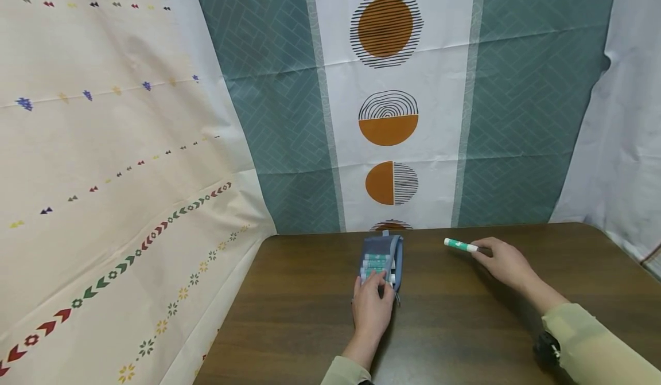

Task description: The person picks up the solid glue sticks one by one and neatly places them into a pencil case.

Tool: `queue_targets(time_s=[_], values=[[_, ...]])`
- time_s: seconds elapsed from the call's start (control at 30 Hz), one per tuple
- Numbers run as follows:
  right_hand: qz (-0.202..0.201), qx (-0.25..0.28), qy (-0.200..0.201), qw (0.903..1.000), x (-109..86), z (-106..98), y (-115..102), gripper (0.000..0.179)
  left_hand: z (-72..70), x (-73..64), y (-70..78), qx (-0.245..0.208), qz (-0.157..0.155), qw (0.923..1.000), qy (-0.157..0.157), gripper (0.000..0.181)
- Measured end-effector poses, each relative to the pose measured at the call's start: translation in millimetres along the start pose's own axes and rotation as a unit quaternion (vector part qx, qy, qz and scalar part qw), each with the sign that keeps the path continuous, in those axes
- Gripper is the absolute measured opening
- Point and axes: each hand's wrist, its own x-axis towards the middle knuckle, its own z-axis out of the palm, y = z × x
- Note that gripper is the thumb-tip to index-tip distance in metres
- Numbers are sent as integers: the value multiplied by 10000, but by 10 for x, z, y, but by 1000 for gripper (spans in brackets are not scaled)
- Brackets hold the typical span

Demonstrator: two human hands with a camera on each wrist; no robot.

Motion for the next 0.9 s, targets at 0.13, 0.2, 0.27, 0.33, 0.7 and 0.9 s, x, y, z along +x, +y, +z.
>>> queue_targets(time_s=[0.13,0.2,0.27,0.33,0.7,0.9], values=[[-121,120,-95,9998,63,115,-133,34,1,5,-1,7,3,10000,20,19],[-201,182,-134,9995,96,173,-200,32,-1,5,4,-10,-15,10000,9,20],[-264,235,-171,9992,128,229,-267,31,-3,4,8,-14,-23,10000,11,20],[-304,281,-222,9989,153,279,-331,31,-5,2,11,-18,-32,10000,6,19],[-446,461,-456,9969,331,526,-628,30,-17,8,26,-13,-64,10000,-2,20],[-336,499,-524,9968,428,665,-743,30,-11,12,26,-22,-175,9998,-50,20]])
